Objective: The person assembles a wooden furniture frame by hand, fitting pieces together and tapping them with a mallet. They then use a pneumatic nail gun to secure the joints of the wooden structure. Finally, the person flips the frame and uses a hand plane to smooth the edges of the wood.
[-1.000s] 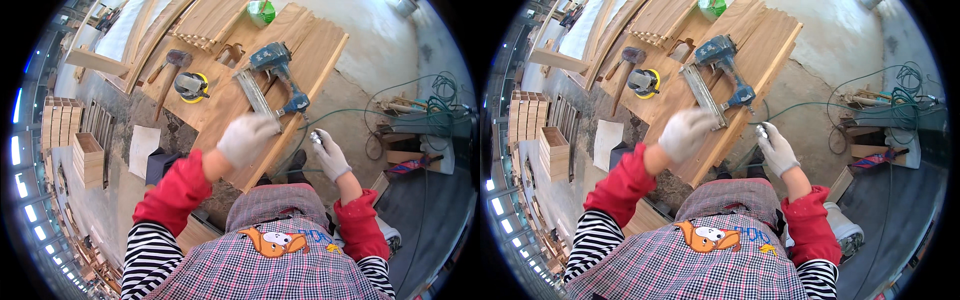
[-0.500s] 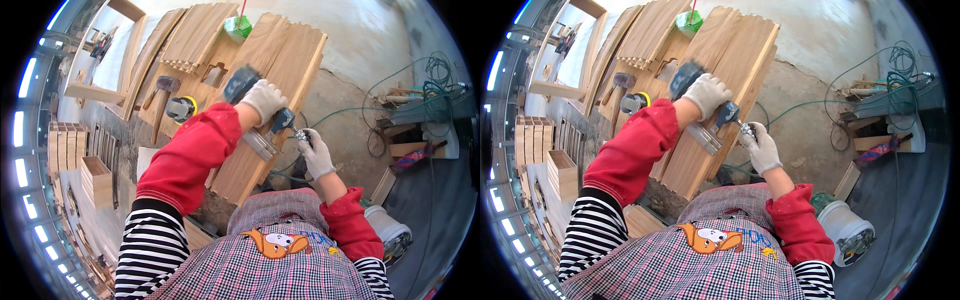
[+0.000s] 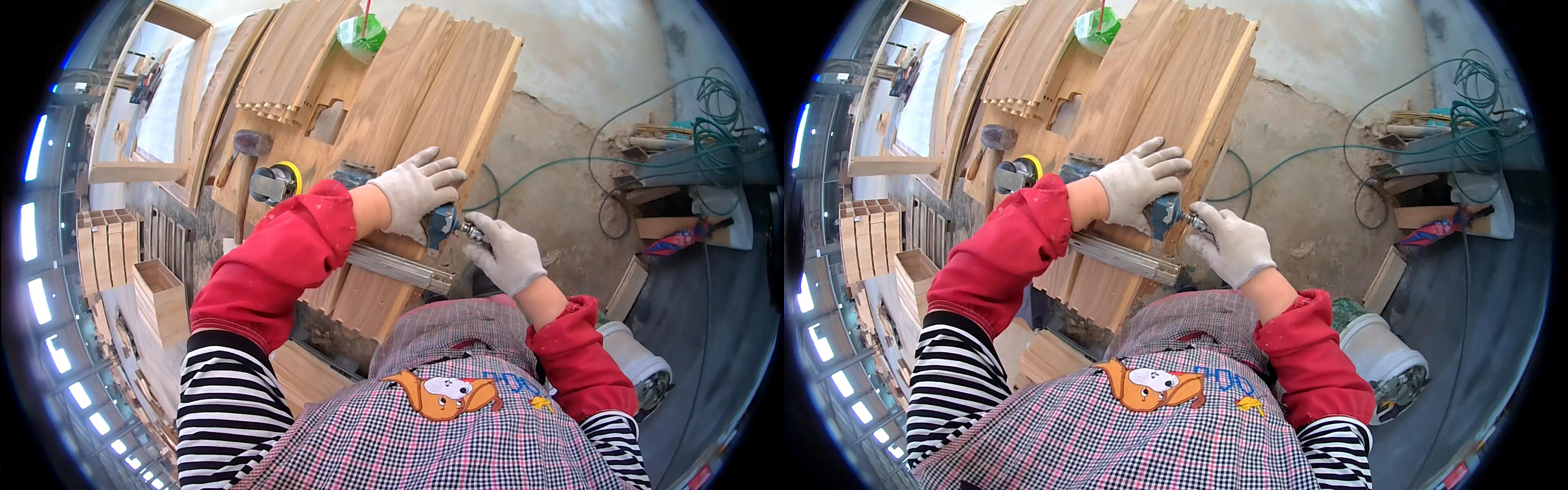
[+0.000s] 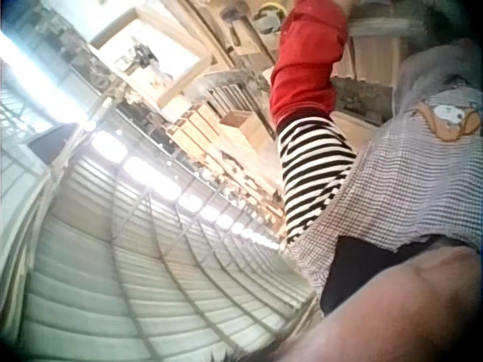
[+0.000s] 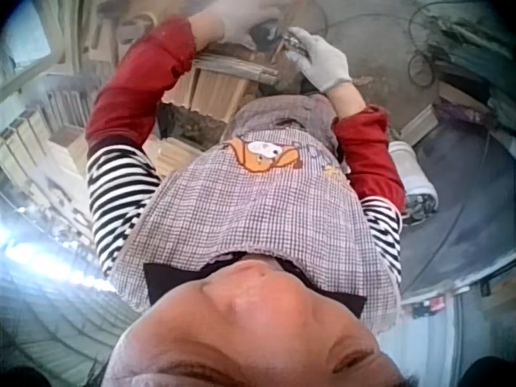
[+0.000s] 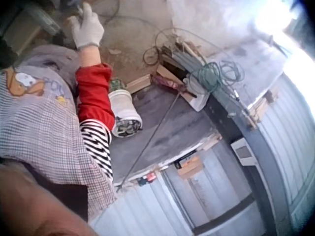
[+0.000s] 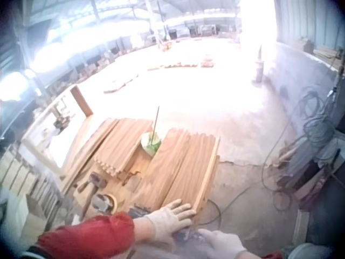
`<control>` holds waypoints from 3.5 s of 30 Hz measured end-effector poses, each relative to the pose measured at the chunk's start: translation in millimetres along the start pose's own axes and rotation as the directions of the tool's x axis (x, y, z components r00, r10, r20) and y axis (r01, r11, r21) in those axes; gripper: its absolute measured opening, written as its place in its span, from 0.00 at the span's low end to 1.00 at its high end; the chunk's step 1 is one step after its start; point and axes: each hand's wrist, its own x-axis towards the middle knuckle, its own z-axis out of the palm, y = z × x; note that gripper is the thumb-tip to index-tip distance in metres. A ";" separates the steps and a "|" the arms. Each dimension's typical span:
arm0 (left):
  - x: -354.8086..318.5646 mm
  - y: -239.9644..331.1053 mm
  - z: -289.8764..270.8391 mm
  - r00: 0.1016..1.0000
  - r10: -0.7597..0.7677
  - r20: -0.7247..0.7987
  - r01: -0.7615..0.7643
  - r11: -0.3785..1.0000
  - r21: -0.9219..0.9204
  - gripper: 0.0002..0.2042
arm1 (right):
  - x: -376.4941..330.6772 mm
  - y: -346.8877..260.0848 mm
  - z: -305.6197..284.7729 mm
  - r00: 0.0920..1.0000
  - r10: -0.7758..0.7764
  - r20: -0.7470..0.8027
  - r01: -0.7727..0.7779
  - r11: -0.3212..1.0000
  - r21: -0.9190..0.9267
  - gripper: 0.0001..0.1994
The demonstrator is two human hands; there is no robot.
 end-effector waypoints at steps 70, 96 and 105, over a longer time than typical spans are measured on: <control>-492.1 445.4 112.7 -0.319 -0.838 -0.442 0.087 0.438 -0.895 0.37 | -179.0 -345.2 172.9 0.465 -0.479 0.744 0.308 0.876 0.372 0.39; -688.3 202.9 53.2 0.047 -0.734 -0.678 0.687 0.516 -0.511 0.39 | 48.2 -542.4 349.7 0.316 -0.765 0.562 0.704 0.586 0.402 0.23; -741.4 7.1 -38.5 0.539 -0.621 -0.569 0.421 0.784 -0.457 0.38 | 162.5 -563.5 318.5 0.509 -0.748 0.426 0.754 0.626 0.199 0.24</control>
